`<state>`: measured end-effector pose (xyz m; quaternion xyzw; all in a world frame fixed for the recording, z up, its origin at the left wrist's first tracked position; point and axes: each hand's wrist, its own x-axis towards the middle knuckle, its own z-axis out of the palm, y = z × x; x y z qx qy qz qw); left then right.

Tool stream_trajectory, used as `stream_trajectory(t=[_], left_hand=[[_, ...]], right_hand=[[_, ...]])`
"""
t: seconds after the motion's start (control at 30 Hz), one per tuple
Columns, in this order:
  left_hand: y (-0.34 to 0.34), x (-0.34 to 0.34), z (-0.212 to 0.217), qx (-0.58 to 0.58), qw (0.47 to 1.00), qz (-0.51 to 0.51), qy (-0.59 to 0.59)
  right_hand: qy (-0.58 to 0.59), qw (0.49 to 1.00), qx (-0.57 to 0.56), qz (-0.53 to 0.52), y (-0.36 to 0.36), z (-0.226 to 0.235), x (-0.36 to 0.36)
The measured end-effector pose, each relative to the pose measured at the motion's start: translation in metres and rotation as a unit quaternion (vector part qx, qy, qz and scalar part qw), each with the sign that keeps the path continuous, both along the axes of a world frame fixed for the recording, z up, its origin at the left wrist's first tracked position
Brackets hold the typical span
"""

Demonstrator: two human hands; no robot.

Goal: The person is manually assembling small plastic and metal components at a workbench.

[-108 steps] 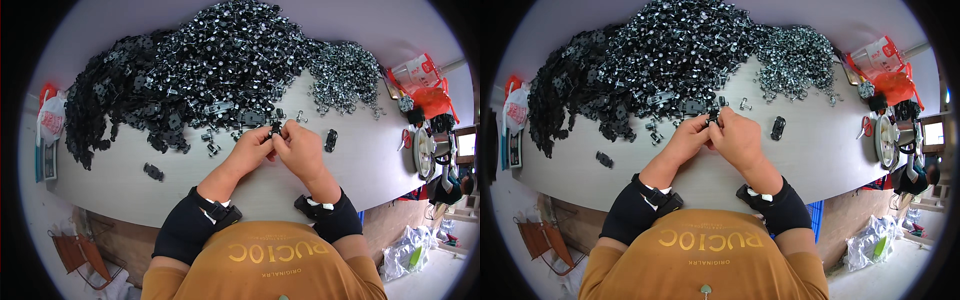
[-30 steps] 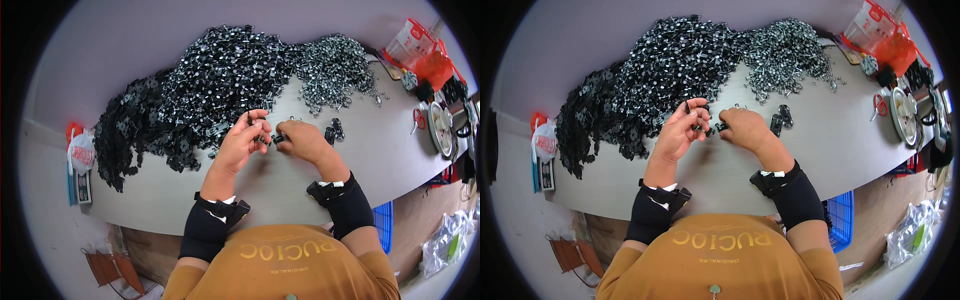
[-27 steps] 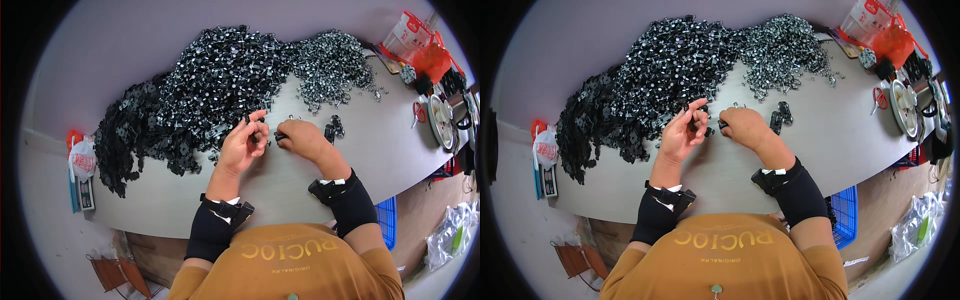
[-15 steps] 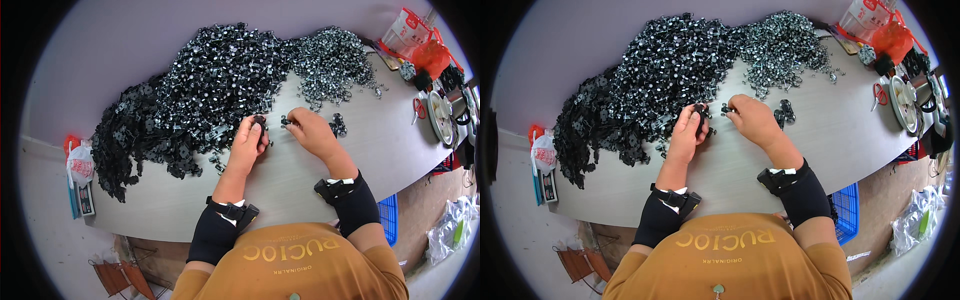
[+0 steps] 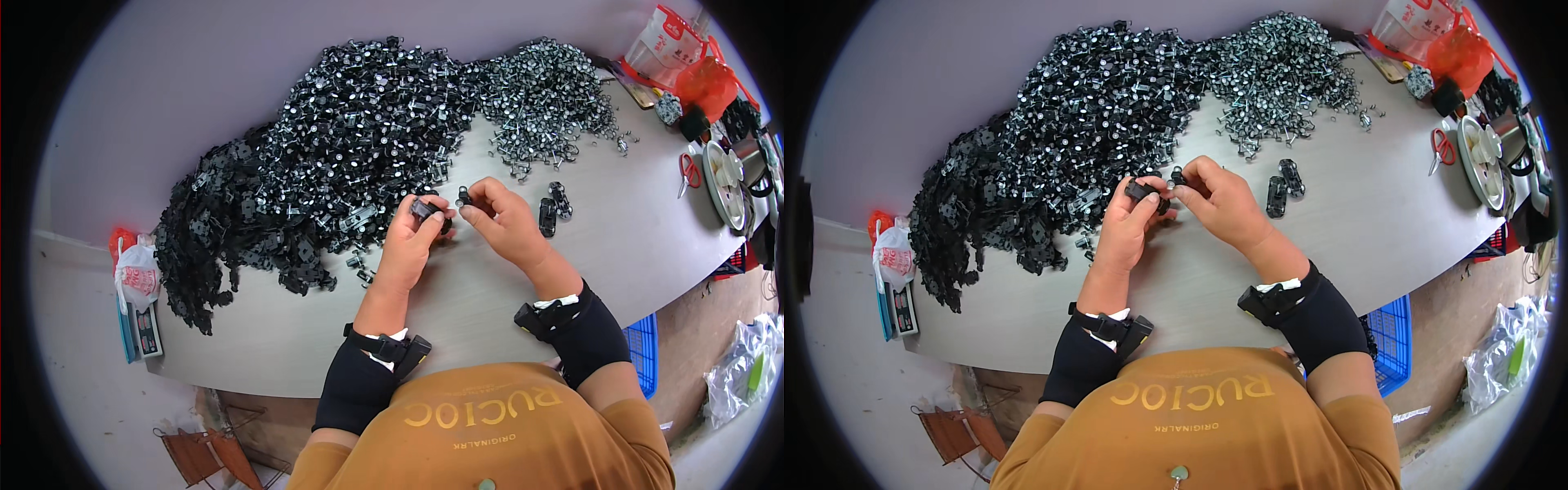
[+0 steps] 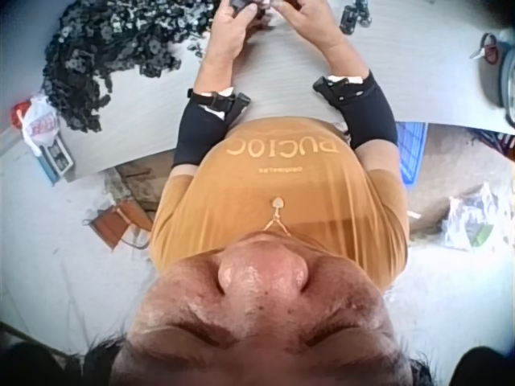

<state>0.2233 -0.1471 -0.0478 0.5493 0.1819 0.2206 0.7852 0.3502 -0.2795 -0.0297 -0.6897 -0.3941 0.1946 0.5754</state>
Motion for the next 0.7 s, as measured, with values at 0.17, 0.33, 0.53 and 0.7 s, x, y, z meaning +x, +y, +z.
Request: stream_trajectory(t=[0.17, 0.33, 0.53, 0.7], left_hand=[[0.000, -0.001, 0.004, -0.036, 0.996, -0.053, 0.059], [-0.007, -0.002, 0.005, 0.059, 0.991, -0.051, 0.111], [-0.011, -0.001, 0.008, 0.212, 0.970, -0.034, 0.113], [-0.009, -0.002, 0.005, 0.290, 0.949, -0.030, 0.119]], right_hand=[[-0.166, 0.985, -0.038, 0.020, -0.002, 0.011, -0.007], [-0.285, 0.957, -0.050, -0.010, 0.002, 0.007, -0.010], [-0.234, 0.969, -0.073, -0.031, 0.002, 0.009, -0.015], [-0.141, 0.986, -0.079, -0.049, 0.006, 0.004, -0.018]])
